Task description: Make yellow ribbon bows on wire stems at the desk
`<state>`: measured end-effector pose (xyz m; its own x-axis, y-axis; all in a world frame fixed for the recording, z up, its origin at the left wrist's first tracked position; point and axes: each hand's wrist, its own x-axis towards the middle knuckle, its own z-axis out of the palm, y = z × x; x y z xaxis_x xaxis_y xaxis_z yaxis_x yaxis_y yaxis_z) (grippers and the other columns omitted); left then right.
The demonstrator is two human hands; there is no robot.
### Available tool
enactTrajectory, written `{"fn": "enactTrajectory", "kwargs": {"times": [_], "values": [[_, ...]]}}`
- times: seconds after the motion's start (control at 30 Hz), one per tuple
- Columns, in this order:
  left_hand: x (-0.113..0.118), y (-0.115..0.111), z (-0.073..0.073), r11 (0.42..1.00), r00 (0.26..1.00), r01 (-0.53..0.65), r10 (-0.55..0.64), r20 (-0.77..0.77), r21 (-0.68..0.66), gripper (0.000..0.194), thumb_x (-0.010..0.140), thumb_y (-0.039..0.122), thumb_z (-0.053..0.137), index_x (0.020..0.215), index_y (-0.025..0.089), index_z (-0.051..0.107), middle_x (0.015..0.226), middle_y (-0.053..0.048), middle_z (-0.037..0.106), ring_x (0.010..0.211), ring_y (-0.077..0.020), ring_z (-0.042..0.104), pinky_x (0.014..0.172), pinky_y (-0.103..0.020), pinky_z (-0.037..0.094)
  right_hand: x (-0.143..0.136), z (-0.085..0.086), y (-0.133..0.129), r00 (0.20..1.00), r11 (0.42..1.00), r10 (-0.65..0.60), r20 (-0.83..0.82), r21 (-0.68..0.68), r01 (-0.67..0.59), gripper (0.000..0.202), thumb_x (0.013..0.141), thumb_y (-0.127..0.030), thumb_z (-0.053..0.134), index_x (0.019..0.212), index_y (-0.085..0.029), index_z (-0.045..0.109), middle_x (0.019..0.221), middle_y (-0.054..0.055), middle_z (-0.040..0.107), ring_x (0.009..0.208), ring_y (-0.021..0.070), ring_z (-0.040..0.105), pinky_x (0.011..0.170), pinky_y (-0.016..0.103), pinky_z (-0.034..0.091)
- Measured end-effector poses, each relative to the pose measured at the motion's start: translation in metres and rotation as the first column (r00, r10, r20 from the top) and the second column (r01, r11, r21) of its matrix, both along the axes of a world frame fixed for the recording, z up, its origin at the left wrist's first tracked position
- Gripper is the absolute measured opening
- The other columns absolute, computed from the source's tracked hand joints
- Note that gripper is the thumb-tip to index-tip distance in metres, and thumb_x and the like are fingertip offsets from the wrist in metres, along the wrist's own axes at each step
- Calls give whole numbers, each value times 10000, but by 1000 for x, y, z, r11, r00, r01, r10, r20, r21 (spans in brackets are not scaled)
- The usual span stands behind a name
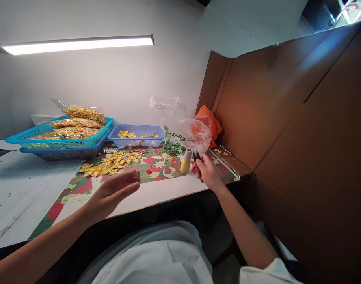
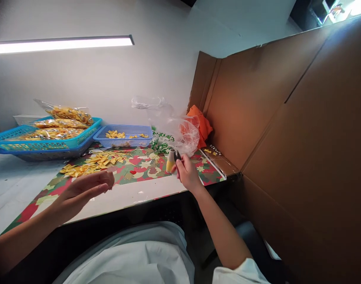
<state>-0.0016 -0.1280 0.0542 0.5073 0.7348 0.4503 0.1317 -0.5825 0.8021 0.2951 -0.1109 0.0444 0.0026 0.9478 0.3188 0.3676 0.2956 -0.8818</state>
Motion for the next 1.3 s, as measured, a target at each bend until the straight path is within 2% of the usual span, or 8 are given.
{"fn": "enactTrajectory", "kwargs": {"times": [0.07, 0.17, 0.27, 0.37, 0.5, 0.73, 1.07, 1.3], "values": [[3, 4, 10, 1000, 1000, -10, 10, 24, 8, 361, 913, 459, 498, 670, 192, 491, 652, 15, 410, 626, -134, 380, 553, -251, 322, 18, -16, -11, 990, 985, 87, 112, -158, -69, 226, 899, -424, 400, 872, -210, 468, 520, -68, 496, 437, 110, 431, 458, 219, 335], [8, 12, 26, 1000, 998, -5, 3, 55, 21, 323, 900, 438, 537, 688, 195, 514, 667, 14, 424, 644, -137, 391, 560, -260, 315, 25, -27, -20, 908, 988, -25, 417, -130, 87, 298, 817, -426, 588, 984, -188, 528, 620, -38, 562, 583, 143, 540, 540, 232, 375], [12, 19, 40, 999, 996, -3, 0, 88, 35, 296, 880, 428, 578, 697, 199, 537, 678, 14, 434, 656, -138, 396, 569, -266, 313, 17, -22, -21, 690, 979, -140, 710, -4, 202, 286, 839, -358, 608, 1059, -182, 561, 816, 51, 671, 776, 203, 636, 644, 266, 424], [15, 22, 49, 999, 994, -4, 0, 110, 35, 283, 866, 430, 599, 700, 206, 556, 678, 16, 434, 656, -139, 394, 565, -268, 311, 7, -16, -13, 452, 975, -146, 880, 50, 218, 229, 925, -354, 504, 1056, -187, 587, 929, 110, 707, 881, 247, 676, 715, 301, 457], [17, 23, 53, 999, 995, -28, 25, 100, 36, 283, 851, 432, 617, 686, 209, 559, 662, 19, 429, 649, -137, 392, 564, -266, 313, 2, -16, 5, 308, 960, -170, 936, 88, 265, 247, 939, -355, 497, 1065, -164, 589, 951, 141, 717, 911, 256, 695, 751, 305, 482], [20, 19, 58, 998, 994, -47, 43, 101, 30, 297, 847, 419, 613, 669, 191, 547, 660, 14, 434, 667, -135, 392, 581, -264, 324, 2, -14, 14, 313, 975, -160, 936, 101, 197, 353, 945, -448, 462, 1072, -142, 583, 964, 159, 715, 918, 273, 697, 749, 317, 495], [18, 24, 64, 999, 994, -28, 23, 111, 43, 240, 862, 371, 609, 712, 188, 567, 691, 8, 458, 677, -133, 411, 592, -281, 327, 5, -10, 20, 262, 988, -120, 958, 88, 128, 363, 970, -425, 418, 1119, -133, 576, 974, 176, 710, 938, 277, 693, 750, 314, 486], [25, 21, 73, 997, 993, -27, 19, 117, 67, 219, 855, 338, 608, 710, 180, 563, 693, 3, 478, 688, -124, 440, 591, -270, 328, 10, -15, 23, 334, 988, -149, 931, 124, 96, 350, 952, -443, 455, 1048, -146, 613, 916, 146, 723, 874, 261, 696, 703, 290, 462]]}}
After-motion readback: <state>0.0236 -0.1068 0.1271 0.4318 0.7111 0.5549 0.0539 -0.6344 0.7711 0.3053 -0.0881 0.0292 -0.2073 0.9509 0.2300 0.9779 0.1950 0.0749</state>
